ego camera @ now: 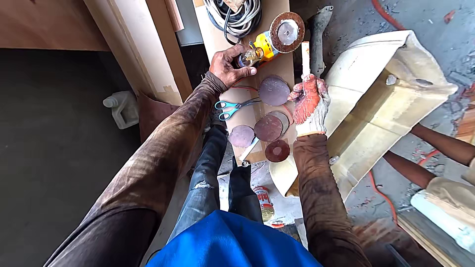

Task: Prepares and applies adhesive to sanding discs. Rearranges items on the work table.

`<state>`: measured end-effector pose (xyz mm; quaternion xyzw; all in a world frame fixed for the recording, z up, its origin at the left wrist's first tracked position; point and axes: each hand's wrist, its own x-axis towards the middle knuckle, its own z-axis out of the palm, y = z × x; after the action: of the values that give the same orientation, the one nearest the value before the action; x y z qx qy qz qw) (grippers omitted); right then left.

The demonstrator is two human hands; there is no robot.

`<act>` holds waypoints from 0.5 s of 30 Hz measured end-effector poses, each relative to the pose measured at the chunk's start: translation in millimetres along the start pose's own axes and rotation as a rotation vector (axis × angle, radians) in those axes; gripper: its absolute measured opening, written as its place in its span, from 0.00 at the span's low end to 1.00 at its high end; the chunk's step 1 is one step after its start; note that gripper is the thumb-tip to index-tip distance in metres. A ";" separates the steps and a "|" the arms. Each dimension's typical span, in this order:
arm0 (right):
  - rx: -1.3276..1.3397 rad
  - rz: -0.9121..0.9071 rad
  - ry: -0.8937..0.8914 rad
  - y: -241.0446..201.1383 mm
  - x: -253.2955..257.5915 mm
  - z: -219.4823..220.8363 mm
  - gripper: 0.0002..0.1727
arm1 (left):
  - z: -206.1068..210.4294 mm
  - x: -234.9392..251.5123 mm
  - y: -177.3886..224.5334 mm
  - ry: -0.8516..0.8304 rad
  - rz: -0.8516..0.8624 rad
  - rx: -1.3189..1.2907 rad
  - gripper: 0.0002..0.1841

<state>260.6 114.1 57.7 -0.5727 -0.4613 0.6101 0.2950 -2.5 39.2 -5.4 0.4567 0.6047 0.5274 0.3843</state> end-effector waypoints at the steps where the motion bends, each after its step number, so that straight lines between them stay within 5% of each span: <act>1: 0.082 0.076 -0.021 6.2 10.0 6.4 0.13 | -0.5 0.6 -0.3 0.000 0.000 0.001 0.28; 8: -0.080 0.073 -0.041 -16.1 7.7 44.7 0.11 | -0.4 -0.2 -0.3 -0.002 0.001 0.014 0.28; 15: -0.729 0.095 -0.182 -85.2 66.4 32.0 0.19 | -0.3 -0.5 0.6 -0.010 -0.017 0.039 0.29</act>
<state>203.8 200.0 103.6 -0.6044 -0.6453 0.4673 0.0008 -2.6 38.6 -4.7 0.4614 0.6168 0.5099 0.3829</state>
